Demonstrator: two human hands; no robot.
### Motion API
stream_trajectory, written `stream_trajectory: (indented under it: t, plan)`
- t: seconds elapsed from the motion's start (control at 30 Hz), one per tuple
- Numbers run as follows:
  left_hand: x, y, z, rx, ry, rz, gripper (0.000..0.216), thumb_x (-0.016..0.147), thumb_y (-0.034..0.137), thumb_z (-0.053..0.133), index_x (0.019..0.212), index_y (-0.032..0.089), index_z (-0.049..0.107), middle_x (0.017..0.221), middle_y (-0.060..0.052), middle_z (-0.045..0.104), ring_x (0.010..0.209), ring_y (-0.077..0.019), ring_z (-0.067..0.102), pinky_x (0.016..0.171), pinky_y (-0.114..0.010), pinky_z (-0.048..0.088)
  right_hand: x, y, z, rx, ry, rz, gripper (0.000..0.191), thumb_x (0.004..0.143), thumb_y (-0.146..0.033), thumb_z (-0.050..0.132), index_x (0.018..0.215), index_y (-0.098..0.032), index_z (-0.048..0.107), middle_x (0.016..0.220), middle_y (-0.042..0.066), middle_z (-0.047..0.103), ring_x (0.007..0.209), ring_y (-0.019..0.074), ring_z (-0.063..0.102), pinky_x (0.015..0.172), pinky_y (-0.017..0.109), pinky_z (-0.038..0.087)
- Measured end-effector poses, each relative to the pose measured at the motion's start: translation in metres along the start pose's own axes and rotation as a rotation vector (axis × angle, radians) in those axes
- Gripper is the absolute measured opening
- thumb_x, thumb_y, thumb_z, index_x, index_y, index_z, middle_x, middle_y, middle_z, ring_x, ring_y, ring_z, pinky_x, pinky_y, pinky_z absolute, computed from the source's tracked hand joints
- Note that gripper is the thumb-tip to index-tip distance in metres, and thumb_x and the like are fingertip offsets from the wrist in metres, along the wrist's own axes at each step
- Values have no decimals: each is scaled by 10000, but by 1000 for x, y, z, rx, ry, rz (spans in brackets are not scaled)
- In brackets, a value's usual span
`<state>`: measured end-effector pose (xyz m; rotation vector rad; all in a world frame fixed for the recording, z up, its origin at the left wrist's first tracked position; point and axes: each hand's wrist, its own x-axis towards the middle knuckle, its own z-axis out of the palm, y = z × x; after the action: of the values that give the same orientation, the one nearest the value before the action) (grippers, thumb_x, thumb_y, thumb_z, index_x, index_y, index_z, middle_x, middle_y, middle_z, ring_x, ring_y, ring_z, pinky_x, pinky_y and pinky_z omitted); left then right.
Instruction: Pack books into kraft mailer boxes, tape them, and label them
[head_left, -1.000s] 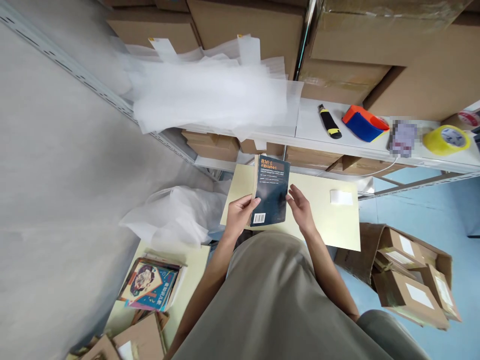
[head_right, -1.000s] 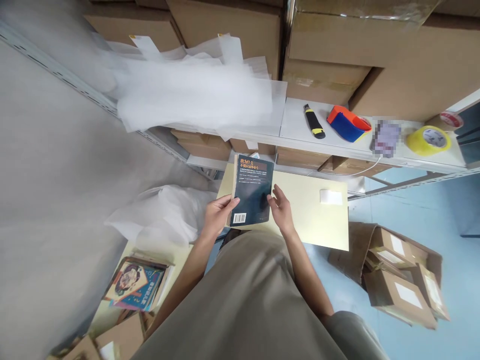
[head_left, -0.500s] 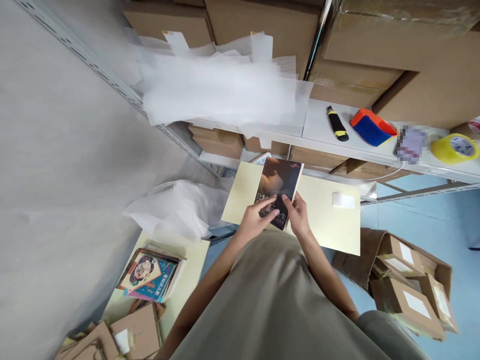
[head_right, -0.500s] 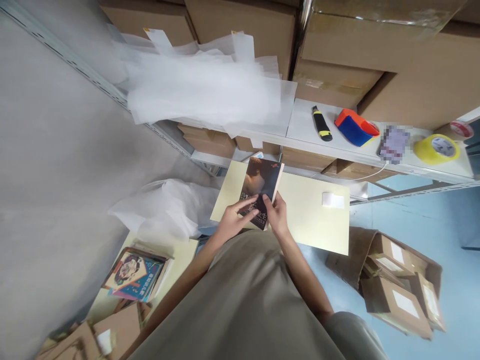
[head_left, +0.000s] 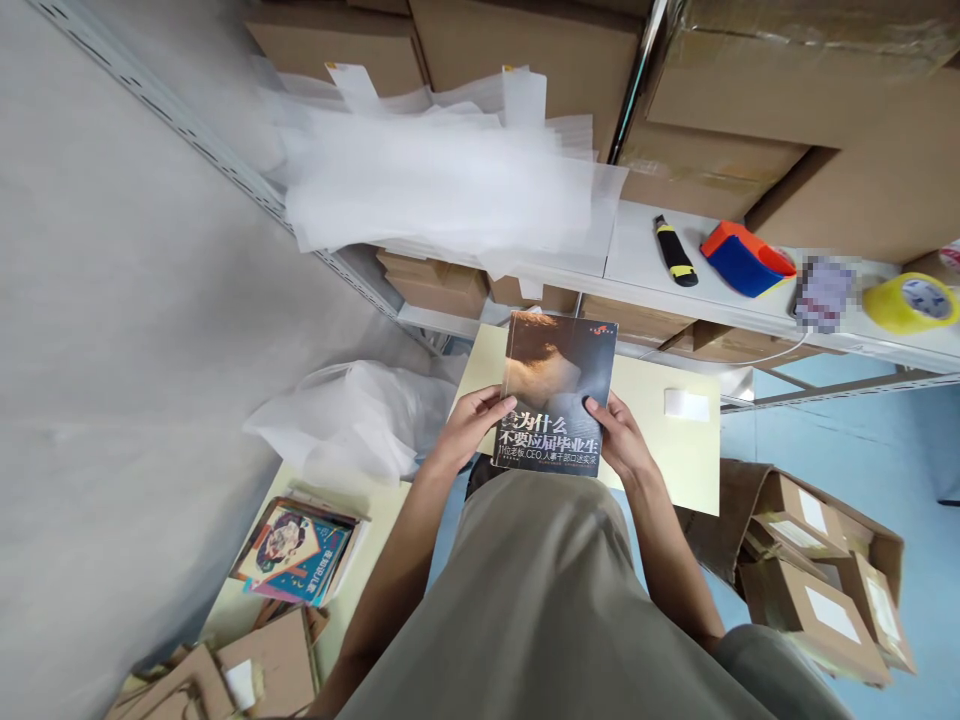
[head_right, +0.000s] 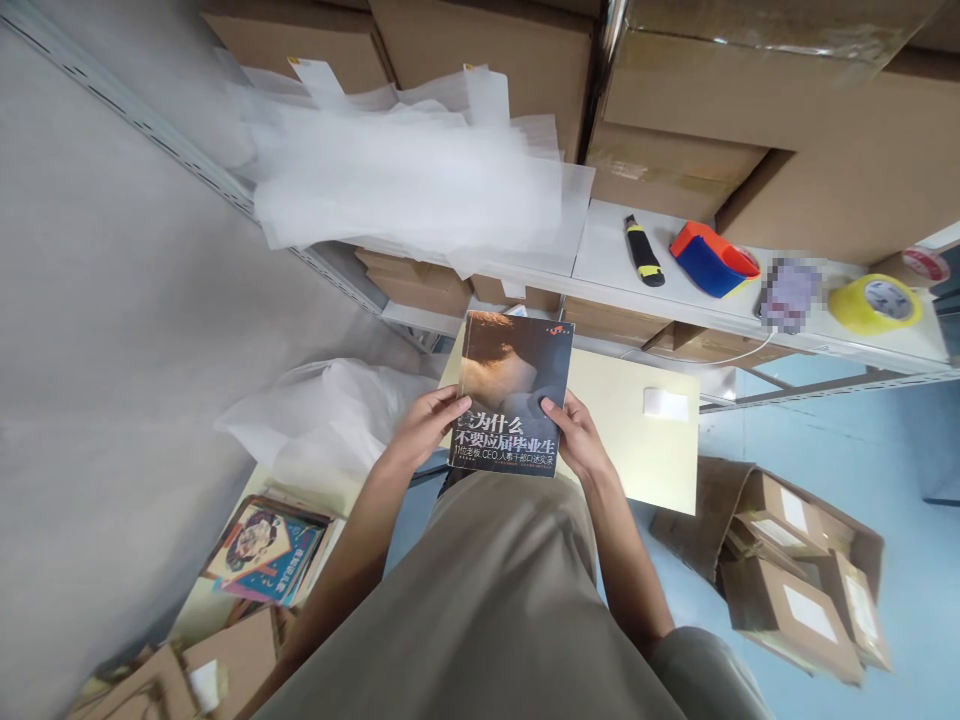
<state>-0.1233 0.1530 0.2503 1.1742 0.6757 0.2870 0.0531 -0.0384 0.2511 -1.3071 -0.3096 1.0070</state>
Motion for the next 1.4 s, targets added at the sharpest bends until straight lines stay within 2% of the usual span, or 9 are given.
stream_trajectory:
  t: [0.2, 0.37, 0.47, 0.63, 0.77, 0.87, 1.03, 1.27, 1.4]
  plan:
    - [1, 1, 7, 10, 23, -16, 472, 759, 582, 963, 822, 173, 736, 763, 5, 658, 742, -144, 607, 700, -261, 469, 1, 1, -4, -10, 7, 20, 578, 768, -722, 908, 1071, -267, 720, 995, 40, 818, 811, 231, 746, 724, 349, 621]
    - [4, 4, 7, 49, 52, 15, 471, 758, 592, 961, 873, 178, 768, 776, -7, 697, 749, -162, 639, 703, -271, 505, 4, 2, -5, -22, -8, 14, 576, 798, -730, 888, 1101, -267, 730, 1035, 47, 818, 889, 253, 764, 780, 368, 641]
    - [7, 6, 7, 45, 46, 55, 455, 756, 584, 965, 887, 180, 802, 838, -35, 762, 824, -197, 703, 782, -302, 563, 7, 1, -5, -43, -8, -32, 573, 809, -737, 881, 1129, -281, 744, 1074, 47, 822, 945, 264, 770, 841, 392, 653]
    - [9, 14, 6, 71, 35, 129, 483, 743, 595, 974, 984, 192, 863, 1028, -93, 850, 1064, -305, 777, 1022, -430, 609, 13, -8, -12, -144, -20, -211, 497, 860, -695, 875, 1140, -290, 808, 1180, 42, 836, 1158, 311, 751, 1078, 480, 599]
    - [9, 25, 2, 174, 24, 251, 438, 793, 590, 951, 1045, 237, 890, 1211, -113, 847, 1324, -368, 723, 1207, -534, 535, 11, -26, -19, -264, -113, -304, 422, 920, -670, 843, 1136, -308, 863, 1314, 62, 822, 1358, 378, 693, 1223, 586, 502]
    - [9, 32, -1, 238, -27, 366, 359, 835, 595, 926, 1008, 281, 899, 1304, -120, 823, 1501, -367, 608, 1310, -580, 442, 7, -37, -19, -302, -195, -400, 431, 855, -673, 909, 1165, -375, 882, 1544, 37, 719, 1593, 390, 511, 1347, 646, 357]
    - [5, 33, 3, 258, 17, 474, 329, 928, 624, 844, 876, 302, 887, 1354, -102, 812, 1568, -335, 548, 1360, -615, 373, 4, -40, -16, -303, -162, -444, 247, 877, -644, 906, 985, -421, 906, 1598, -30, 674, 1695, 343, 367, 1412, 668, 234]
    - [4, 29, 1, 214, 37, 508, 295, 910, 564, 886, 868, 273, 880, 1279, -121, 837, 1515, -335, 606, 1319, -590, 432, 5, -32, -24, -302, -190, -489, 190, 996, -533, 830, 1133, -418, 894, 1470, -1, 772, 1570, 309, 564, 1370, 611, 379]
    - [1, 28, -6, 188, 42, 398, 375, 828, 573, 946, 944, 229, 852, 1209, -142, 849, 1412, -357, 687, 1220, -527, 537, 3, -23, -32, -289, -151, -427, 313, 992, -507, 842, 1282, -388, 852, 1400, 17, 811, 1434, 296, 693, 1316, 544, 471]
